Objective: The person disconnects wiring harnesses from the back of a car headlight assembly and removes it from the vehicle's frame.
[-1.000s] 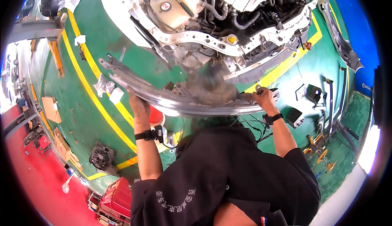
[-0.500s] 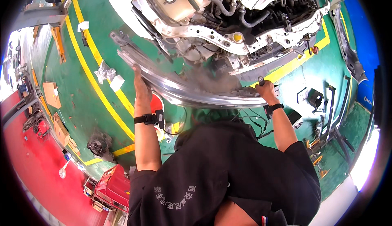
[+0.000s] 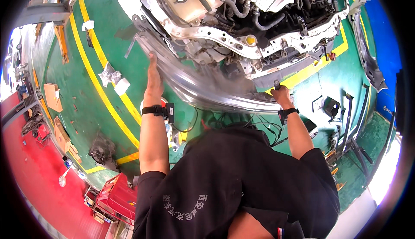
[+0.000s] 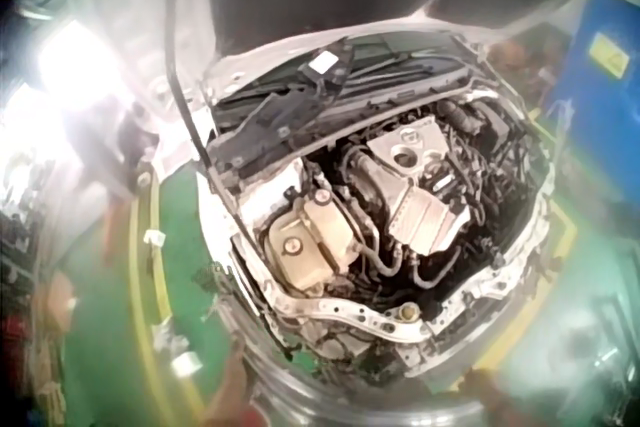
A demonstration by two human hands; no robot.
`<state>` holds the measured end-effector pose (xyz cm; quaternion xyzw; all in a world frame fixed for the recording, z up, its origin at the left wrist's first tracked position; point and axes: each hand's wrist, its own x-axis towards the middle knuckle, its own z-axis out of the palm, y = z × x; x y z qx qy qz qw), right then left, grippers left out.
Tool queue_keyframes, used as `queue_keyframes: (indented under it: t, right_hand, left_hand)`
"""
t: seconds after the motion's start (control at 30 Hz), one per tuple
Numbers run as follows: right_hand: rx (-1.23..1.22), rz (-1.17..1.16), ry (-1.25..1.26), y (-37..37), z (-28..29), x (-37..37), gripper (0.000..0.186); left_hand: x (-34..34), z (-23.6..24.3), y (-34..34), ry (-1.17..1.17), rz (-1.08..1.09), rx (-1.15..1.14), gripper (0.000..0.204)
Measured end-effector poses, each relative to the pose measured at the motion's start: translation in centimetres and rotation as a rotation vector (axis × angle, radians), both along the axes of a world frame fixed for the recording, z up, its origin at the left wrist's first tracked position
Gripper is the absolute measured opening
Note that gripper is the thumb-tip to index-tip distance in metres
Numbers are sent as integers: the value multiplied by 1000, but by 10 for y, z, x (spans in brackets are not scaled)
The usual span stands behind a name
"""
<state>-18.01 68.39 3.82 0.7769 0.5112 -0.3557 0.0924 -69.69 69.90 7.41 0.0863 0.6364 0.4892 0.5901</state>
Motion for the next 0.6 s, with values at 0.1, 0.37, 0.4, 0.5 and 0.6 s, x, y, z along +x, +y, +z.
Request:
queue_keyframes:
  t: [0.1, 0.37, 0.4, 0.5, 0.6]
  right_hand:
    - [-5, 2, -26, -2, -12, 7, 35]
    - [39, 30, -42, -3, -24, 13, 39]
    - [-7, 11, -41, -1, -20, 9, 40]
    - [-34, 10, -70, -1, -15, 3, 41]
    - [14, -16, -96, -8, -26, 12, 39]
  left_hand:
    - [6, 1, 5, 47, 1, -44, 92]
    - [8, 3, 13, 39, -66, -65, 103]
    - [8, 5, 16, 43, -66, -57, 105]
    - [9, 11, 23, 49, -56, -48, 108]
    - [12, 14, 39, 28, -63, -83, 112]
